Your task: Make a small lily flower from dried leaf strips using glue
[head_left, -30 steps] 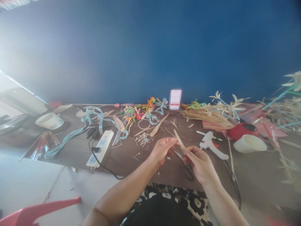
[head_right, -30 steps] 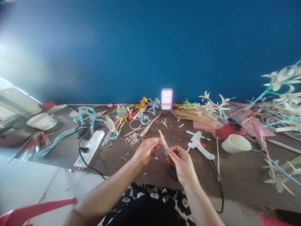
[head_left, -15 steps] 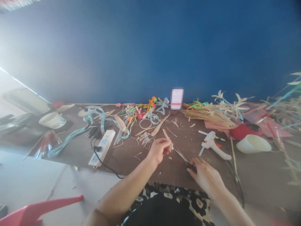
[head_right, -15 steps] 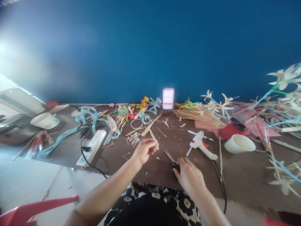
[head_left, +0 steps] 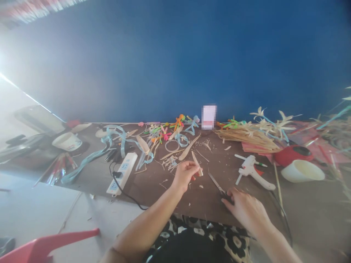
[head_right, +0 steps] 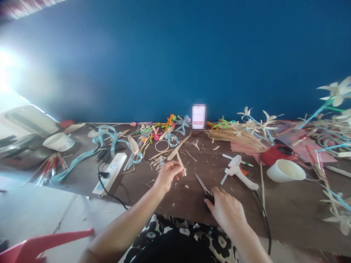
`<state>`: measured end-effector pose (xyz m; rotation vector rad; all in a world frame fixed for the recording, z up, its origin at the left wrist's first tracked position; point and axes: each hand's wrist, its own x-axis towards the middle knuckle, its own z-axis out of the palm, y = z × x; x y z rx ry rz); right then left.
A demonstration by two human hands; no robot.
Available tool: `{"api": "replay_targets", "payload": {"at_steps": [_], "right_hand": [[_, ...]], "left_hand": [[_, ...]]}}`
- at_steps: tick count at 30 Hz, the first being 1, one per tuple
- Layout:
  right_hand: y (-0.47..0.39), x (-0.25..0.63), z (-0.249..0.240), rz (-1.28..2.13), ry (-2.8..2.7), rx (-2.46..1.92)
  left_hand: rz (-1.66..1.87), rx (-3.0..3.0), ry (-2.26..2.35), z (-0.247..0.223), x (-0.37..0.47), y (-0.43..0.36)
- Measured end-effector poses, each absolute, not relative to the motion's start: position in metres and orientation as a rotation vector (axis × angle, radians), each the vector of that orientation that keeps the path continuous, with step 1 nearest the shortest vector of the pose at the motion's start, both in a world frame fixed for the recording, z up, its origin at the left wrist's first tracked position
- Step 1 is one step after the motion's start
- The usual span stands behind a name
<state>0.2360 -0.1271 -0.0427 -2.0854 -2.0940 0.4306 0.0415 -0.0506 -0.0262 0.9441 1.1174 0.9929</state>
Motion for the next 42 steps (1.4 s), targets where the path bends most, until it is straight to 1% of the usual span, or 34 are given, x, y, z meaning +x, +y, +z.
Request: {"api": "replay_targets", "payload": {"at_steps": [2,6,8,10,17,22,27,31,35,37,42], "right_hand": [[-0.122,0.229,-0.036,0.546,-1.91,-1.92],[-0.107,0.207,-0.025,0.936,-1.548,-1.562],[-0.101,0.198,-0.024,1.07,-1.424,-1.461],[-0.097,0.191,-0.025,1.117,-1.34,-1.419],[-0.098,0.184,-0.029,1.117,-1.255,-1.41],[-0.099,0.182,-0.032,1.247,-1.178,-1.36],[-0.099,0.182,-0.037,1.432,-0.997,-1.286],[-0.098,0.182,-0.036,1.432,-0.937,-1.254],[-0.097,0.181,-0.031,1.37,-1.04,-1.266],[-0.097,0.182,-0.029,1.222,-1.167,-1.326],[-0.102,0.181,-0.024,0.659,-1.552,-1.453]], "left_hand": [[0.971,0.916,1.112,-0.023,0.046,-0.054],[0.954,0.913,1.056,-0.016,0.056,-0.063],[0.961,0.946,1.033,-0.015,0.059,-0.066],[0.971,0.98,1.034,-0.015,0.06,-0.069],[0.987,0.972,1.081,-0.019,0.057,-0.07],[0.958,0.952,1.107,-0.023,0.058,-0.068],[1.016,0.714,1.111,-0.024,0.055,-0.062],[0.958,0.845,1.126,-0.022,0.052,-0.062],[0.901,0.923,1.099,-0.024,0.056,-0.066],[0.912,0.905,1.089,-0.025,0.058,-0.066],[0.911,0.813,1.097,-0.023,0.061,-0.066]]}}
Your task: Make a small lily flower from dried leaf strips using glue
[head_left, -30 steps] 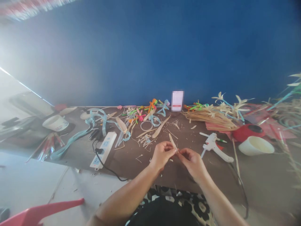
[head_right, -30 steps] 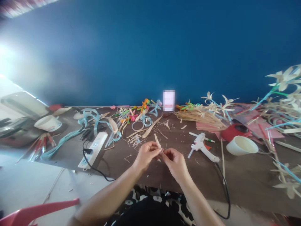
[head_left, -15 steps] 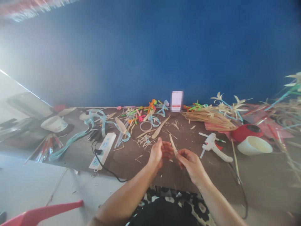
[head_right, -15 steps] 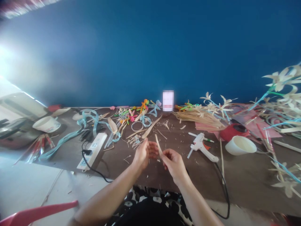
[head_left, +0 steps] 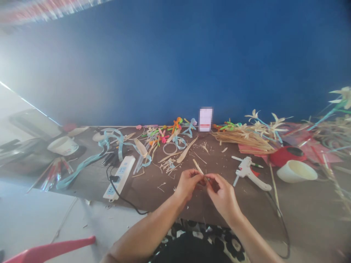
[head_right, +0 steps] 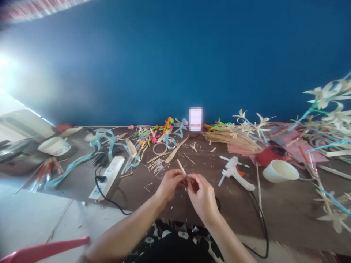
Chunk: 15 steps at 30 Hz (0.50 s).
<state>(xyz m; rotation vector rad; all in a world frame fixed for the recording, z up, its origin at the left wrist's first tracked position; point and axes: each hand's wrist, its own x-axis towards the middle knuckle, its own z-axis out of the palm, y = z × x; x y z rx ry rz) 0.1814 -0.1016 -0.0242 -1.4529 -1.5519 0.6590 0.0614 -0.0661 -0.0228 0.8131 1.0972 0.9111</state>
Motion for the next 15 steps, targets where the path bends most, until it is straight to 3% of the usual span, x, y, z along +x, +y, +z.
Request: {"api": "replay_targets", "payload": {"at_steps": [4,15], "right_hand": [[-0.1058,0.181,-0.0227,0.439,-1.724,-1.408],[-0.1069,0.1838,-0.0243,0.234,-1.935,-1.413]], "left_hand": [[0.906,0.797,1.109,-0.0229,0.0612,-0.0664],[0.938,0.777,1.078,-0.0189,0.0604,-0.0677]]}}
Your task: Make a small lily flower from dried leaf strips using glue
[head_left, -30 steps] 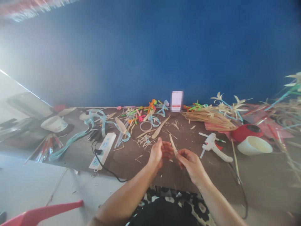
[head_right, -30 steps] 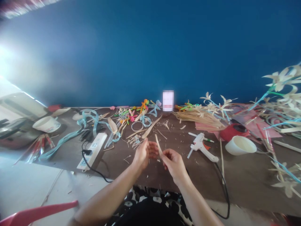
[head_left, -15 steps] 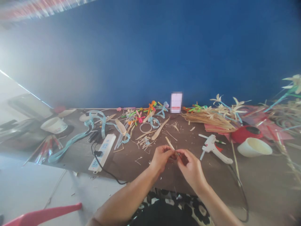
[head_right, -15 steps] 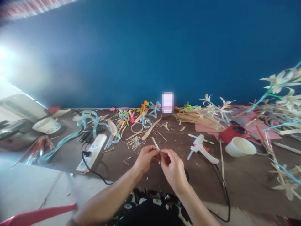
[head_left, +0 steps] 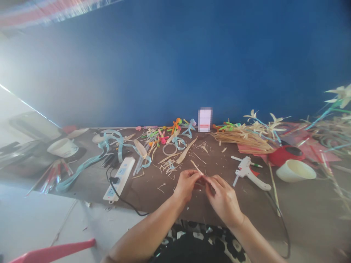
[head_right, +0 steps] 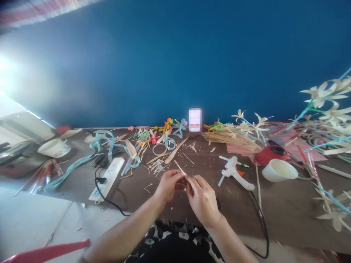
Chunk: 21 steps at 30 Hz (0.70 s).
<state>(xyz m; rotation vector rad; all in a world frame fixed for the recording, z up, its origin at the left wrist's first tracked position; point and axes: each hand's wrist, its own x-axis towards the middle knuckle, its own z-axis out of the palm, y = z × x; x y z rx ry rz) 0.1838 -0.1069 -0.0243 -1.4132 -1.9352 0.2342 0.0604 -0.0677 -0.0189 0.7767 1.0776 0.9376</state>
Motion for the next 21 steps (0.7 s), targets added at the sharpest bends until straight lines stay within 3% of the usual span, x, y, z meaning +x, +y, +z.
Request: {"api": "replay_targets", "payload": {"at_steps": [12,21], "right_hand": [[-0.107,0.185,-0.023,0.258,-1.924,-1.422],[-0.092,0.201,-0.031,1.164,-1.219,-1.437]], "left_hand": [[0.937,0.817,1.074,-0.024,0.059,-0.066],[0.988,1.164,1.152,-0.012,0.053,-0.061]]}}
